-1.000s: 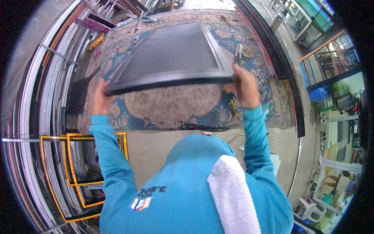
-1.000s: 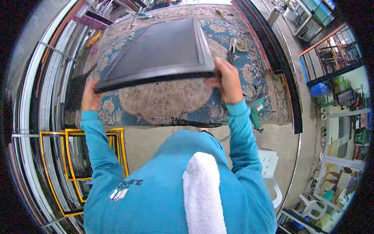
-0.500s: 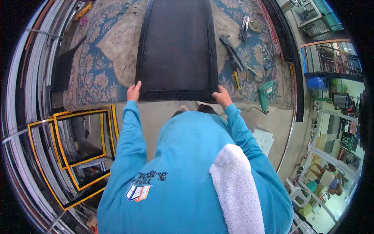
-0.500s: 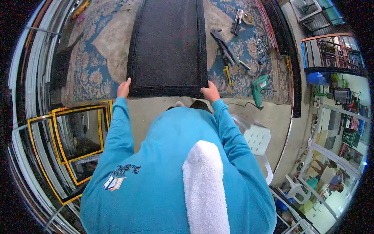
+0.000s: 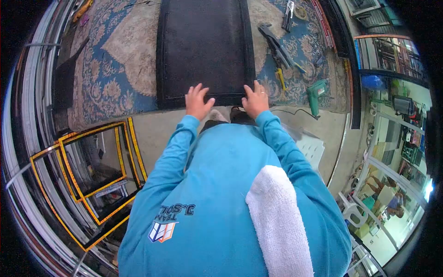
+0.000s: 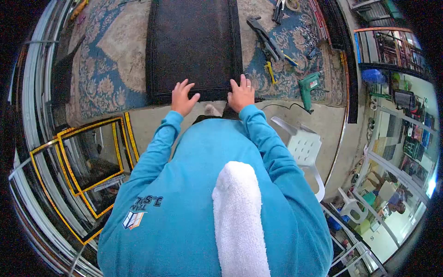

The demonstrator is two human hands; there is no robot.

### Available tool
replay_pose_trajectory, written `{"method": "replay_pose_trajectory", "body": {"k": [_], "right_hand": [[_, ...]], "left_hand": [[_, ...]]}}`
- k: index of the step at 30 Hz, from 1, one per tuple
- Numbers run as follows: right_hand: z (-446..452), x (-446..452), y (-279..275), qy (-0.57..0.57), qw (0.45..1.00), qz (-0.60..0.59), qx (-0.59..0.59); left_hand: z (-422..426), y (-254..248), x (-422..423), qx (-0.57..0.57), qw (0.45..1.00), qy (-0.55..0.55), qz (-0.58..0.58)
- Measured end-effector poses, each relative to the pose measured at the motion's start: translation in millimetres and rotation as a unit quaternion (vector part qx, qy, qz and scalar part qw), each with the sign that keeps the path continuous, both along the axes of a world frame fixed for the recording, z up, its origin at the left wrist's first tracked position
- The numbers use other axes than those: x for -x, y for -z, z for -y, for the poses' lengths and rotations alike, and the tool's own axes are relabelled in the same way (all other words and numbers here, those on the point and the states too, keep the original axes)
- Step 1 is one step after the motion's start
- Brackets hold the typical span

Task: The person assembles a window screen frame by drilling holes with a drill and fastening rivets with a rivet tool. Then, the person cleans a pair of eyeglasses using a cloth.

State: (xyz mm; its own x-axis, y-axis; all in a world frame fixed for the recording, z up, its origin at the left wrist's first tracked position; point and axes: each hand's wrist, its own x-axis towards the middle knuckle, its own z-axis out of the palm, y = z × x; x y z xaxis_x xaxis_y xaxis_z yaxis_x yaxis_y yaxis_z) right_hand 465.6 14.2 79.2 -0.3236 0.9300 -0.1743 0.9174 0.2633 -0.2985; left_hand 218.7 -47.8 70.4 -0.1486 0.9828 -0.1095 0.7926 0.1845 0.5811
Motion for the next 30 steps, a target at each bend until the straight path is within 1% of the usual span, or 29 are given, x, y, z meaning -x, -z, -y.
{"method": "replay_pose_trajectory", "body": {"k": [1,2,3,4,5,6,7,9,11,13,15,17,19,21,22,24,25,27,28,30], "right_hand": [[1.2,5.2,0.8,0.002,1.000,0.000,0.001],[2.2,9.5,1.6,0.016,0.999,0.035,0.001],[1.6,11.0,3.1,0.030,0.997,0.069,0.000],[-0.4,11.1,3.7,0.032,0.997,0.067,0.002],[-2.3,11.2,4.5,0.037,0.997,0.067,0.032],[-4.8,11.6,5.2,0.041,0.995,0.067,0.062],[-7.2,14.2,3.7,0.043,0.995,0.065,0.064],[-10.0,22.2,-0.3,0.078,0.988,0.047,0.121],[-15.2,27.2,-6.6,0.074,0.987,0.053,0.130],[-18.7,29.0,-15.0,0.058,0.985,0.084,0.140],[-22.9,26.9,-16.6,0.045,0.985,0.087,0.142],[-28.2,26.0,-21.0,0.034,0.981,0.083,0.174],[-32.1,23.0,-18.2,0.027,0.981,0.077,0.174],[-37.3,18.7,-17.6,0.024,0.981,0.037,0.188],[-40.3,16.3,-18.4,0.024,0.980,0.036,0.193],[-53.5,10.9,-19.2,0.027,0.974,-0.014,0.224],[-63.0,7.3,-18.7,0.023,0.974,-0.017,0.226],[-78.6,0.0,-17.4,0.033,0.961,-0.061,0.269],[-82.6,-2.4,-18.6,0.029,0.965,-0.065,0.251],[-82.6,-4.7,-18.7,0.016,0.965,-0.056,0.255]], "left_hand": [[-11.2,-4.5,-6.3,0.021,0.999,0.025,-0.003],[-22.3,-9.3,-10.9,0.040,0.998,0.050,-0.005],[-34.2,-12.8,-15.0,0.042,0.998,0.052,-0.006],[-46.7,-15.1,-18.6,0.044,0.995,0.085,-0.029],[-59.1,-17.4,-21.7,0.046,0.991,0.118,-0.053],[-71.8,-21.4,-24.1,0.061,0.987,0.134,-0.062],[-85.3,-22.9,-26.7,0.063,0.987,0.136,-0.065],[-111.7,-22.4,-32.6,0.088,0.975,0.169,-0.116],[-135.8,-18.3,-38.5,0.101,0.968,0.185,-0.134],[-159.7,-9.6,-44.0,0.095,0.959,0.212,-0.163],[-183.4,-5.4,-50.1,0.094,0.954,0.223,-0.177],[-203.9,-4.2,-53.9,0.054,0.946,0.257,-0.193],[-218.2,2.6,-57.5,0.069,0.942,0.266,-0.195],[-225.3,7.0,-61.0,0.090,0.931,0.286,-0.207],[-227.3,7.4,-62.1,0.095,0.931,0.287,-0.207],[-234.3,3.8,-62.8,0.096,0.929,0.290,-0.208],[-239.0,0.4,-62.3,0.099,0.929,0.287,-0.210],[-245.7,-2.6,-60.4,0.117,0.930,0.292,-0.190],[-246.3,-0.5,-59.0,0.122,0.929,0.291,-0.191],[-253.2,0.4,-55.0,0.105,0.932,0.298,-0.178]]}}
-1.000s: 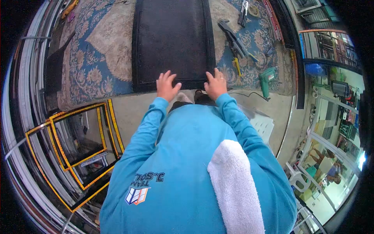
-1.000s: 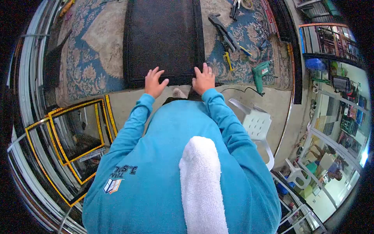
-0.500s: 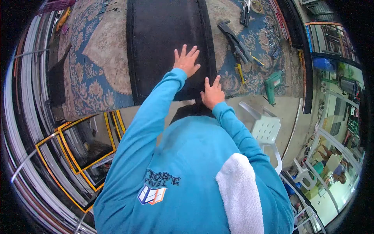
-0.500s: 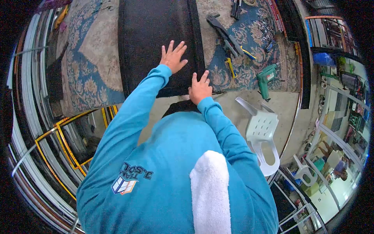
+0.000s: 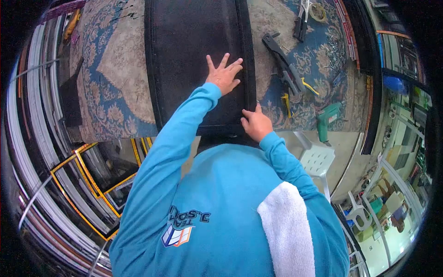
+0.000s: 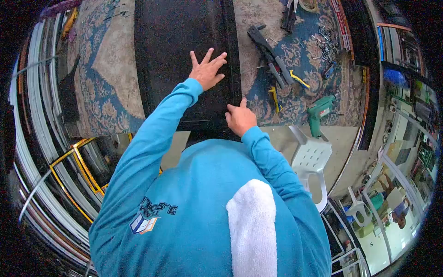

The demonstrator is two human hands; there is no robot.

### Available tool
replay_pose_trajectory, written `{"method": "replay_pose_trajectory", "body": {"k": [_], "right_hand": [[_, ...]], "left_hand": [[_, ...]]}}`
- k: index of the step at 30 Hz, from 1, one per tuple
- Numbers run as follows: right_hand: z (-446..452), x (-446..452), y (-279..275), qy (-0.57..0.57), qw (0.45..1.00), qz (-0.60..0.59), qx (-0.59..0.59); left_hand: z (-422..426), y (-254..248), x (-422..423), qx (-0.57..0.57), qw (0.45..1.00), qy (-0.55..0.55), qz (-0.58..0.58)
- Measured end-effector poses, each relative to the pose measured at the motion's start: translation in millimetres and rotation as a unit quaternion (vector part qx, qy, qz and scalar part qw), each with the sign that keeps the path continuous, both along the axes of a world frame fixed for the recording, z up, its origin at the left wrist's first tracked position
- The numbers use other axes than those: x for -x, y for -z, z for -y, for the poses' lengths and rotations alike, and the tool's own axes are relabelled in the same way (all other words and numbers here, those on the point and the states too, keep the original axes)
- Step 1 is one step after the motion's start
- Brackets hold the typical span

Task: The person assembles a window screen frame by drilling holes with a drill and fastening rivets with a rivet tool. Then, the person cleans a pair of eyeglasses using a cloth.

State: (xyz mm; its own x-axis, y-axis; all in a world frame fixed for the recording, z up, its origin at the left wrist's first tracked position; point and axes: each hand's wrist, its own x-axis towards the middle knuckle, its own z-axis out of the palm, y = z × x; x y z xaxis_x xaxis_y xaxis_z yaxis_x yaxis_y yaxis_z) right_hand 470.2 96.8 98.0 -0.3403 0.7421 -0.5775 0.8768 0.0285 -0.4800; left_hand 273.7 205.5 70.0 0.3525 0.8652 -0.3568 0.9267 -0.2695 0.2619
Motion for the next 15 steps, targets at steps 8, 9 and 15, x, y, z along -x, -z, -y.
{"method": "replay_pose_trajectory", "body": {"k": [8,9,15], "right_hand": [[0.2,5.0,-8.7,-0.039,0.997,0.067,-0.016],[0.8,3.8,-9.7,-0.025,0.998,0.052,-0.006],[10.2,-1.9,-5.3,0.005,1.000,0.004,-0.016]], "left_hand": [[-24.5,2.3,16.7,-0.003,0.999,-0.015,0.048],[-31.2,8.2,20.4,-0.048,0.997,-0.022,0.064],[-87.5,29.3,29.9,-0.075,0.996,0.010,-0.055]]}}
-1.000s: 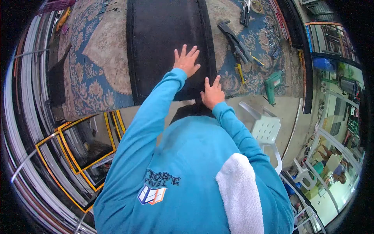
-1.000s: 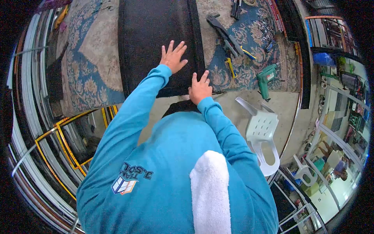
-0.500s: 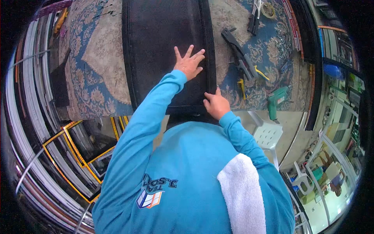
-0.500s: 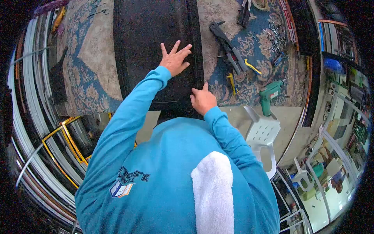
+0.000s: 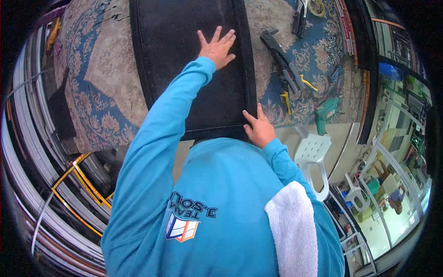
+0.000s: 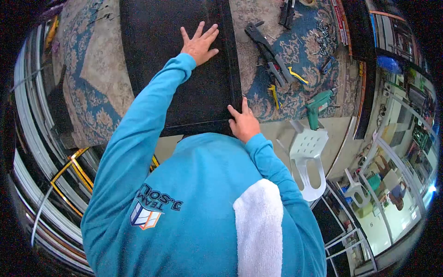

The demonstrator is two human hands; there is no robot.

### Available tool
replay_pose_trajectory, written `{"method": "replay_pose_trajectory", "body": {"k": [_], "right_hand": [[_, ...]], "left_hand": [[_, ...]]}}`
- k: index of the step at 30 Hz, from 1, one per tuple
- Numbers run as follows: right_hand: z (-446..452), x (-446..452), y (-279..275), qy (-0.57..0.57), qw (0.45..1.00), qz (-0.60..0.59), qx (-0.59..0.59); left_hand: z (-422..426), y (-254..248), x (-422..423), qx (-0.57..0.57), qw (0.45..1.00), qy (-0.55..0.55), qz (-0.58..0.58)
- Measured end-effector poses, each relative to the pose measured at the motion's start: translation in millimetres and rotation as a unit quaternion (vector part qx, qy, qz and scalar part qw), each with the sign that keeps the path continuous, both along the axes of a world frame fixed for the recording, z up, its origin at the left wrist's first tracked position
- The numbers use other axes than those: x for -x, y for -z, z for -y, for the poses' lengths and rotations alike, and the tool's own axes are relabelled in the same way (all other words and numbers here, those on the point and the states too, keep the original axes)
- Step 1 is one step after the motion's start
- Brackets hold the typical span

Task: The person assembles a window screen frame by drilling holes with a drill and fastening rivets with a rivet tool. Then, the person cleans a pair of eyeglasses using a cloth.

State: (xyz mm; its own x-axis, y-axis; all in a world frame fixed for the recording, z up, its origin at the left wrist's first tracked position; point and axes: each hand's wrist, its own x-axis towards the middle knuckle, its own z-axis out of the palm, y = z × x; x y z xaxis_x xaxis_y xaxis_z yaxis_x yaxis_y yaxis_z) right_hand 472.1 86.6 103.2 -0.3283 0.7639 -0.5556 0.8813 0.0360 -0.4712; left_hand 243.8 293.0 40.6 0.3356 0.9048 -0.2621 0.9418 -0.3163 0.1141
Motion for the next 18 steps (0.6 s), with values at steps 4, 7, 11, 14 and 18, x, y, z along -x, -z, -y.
{"method": "replay_pose_trajectory", "body": {"k": [4,7,11,14,18], "right_hand": [[4.2,-1.6,4.6,0.009,1.000,-0.024,-0.002],[3.7,-0.7,10.0,0.026,0.999,-0.023,0.004],[7.2,4.3,6.0,0.049,0.999,-0.017,0.005],[19.6,11.8,5.3,0.044,0.999,0.007,-0.031],[37.9,32.0,2.5,0.061,0.994,0.080,-0.046]], "left_hand": [[4.2,9.8,-5.5,-0.019,1.000,0.002,0.010],[4.5,13.9,-6.3,-0.019,1.000,-0.002,0.003],[0.1,4.5,-6.9,-0.042,0.999,0.006,-0.024],[2.1,10.2,-10.8,-0.042,0.998,-0.012,-0.035],[3.6,18.2,-6.9,-0.124,0.991,-0.023,0.033]]}}
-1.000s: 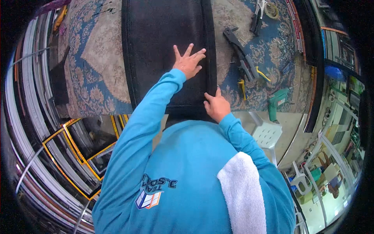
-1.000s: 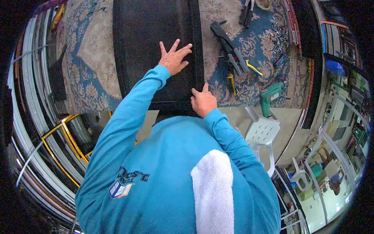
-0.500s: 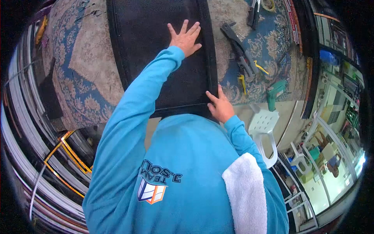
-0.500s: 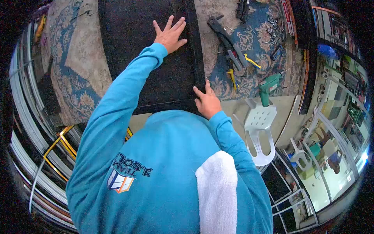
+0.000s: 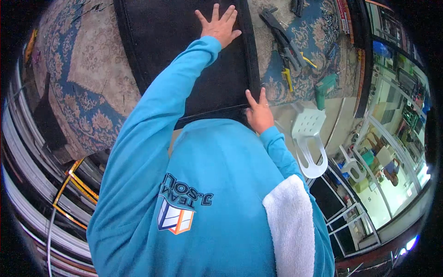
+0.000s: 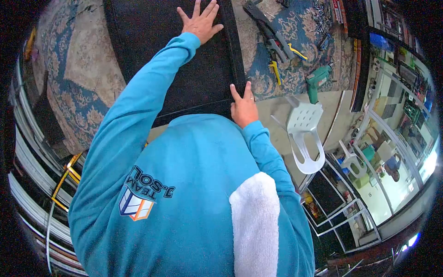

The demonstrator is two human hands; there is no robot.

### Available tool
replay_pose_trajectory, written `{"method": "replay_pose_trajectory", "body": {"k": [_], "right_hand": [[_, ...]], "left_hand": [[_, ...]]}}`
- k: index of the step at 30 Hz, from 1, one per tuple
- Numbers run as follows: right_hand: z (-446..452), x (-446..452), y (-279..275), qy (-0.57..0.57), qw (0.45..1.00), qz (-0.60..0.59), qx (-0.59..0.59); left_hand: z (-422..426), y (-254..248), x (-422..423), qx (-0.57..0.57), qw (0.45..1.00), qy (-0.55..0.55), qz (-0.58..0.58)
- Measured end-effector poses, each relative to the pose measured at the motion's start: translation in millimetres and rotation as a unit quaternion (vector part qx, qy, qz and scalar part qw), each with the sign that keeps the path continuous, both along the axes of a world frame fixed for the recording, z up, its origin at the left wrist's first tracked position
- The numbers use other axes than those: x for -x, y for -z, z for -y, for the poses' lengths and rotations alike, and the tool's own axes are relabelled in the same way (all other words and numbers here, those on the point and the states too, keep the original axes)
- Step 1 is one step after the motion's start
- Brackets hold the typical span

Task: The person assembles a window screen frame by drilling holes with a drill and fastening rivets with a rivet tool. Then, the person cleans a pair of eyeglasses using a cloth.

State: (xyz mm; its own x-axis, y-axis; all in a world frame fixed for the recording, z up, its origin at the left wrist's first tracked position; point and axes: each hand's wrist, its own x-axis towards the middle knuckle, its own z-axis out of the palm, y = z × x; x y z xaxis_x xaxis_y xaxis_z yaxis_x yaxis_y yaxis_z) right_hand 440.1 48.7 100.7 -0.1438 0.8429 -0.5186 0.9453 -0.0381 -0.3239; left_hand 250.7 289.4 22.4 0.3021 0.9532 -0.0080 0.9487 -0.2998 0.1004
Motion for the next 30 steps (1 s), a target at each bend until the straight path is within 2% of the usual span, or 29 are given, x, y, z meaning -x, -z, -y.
{"method": "replay_pose_trajectory", "body": {"k": [2,7,12,15,20,22,24,26,28,29,30], "right_hand": [[-5.3,8.6,-9.9,-0.004,0.999,0.026,0.028],[-1.5,15.5,-7.3,-0.031,0.994,0.085,0.055],[0.8,16.7,-7.6,-0.031,0.994,0.087,0.064],[-1.9,17.5,-7.5,-0.030,0.991,0.102,0.083],[-1.4,13.3,-5.7,-0.008,0.993,0.068,0.092],[-2.6,6.7,-1.5,0.004,0.994,0.046,0.095],[-2.4,-4.5,5.0,0.017,0.998,-0.033,0.059],[-2.7,-13.7,8.0,0.005,0.997,-0.059,0.055],[-10.3,-34.6,17.3,-0.013,0.993,-0.083,0.084],[-18.7,-39.1,11.1,-0.015,0.993,-0.091,0.075],[-27.6,-44.1,4.4,-0.019,0.993,-0.099,0.067]], "left_hand": [[-9.1,-50.4,1.6,0.202,0.979,0.006,0.038],[-14.7,-64.4,2.9,0.247,0.968,0.001,0.041],[-24.6,-72.5,24.4,0.322,0.943,0.013,0.087],[-27.4,-72.7,53.1,0.288,0.941,-0.011,0.179],[1.2,-62.9,148.3,0.188,0.960,-0.133,0.158],[34.4,-10.6,203.2,-0.009,0.980,-0.134,0.148],[75.7,-1.0,246.8,-0.079,0.958,-0.157,0.226],[121.9,-23.1,266.5,-0.023,0.946,-0.207,0.248],[176.6,-22.6,269.1,-0.072,0.934,-0.245,0.251],[201.0,-21.3,267.5,-0.041,0.911,-0.288,0.293],[223.0,-31.9,263.1,-0.015,0.917,-0.307,0.255]]}}
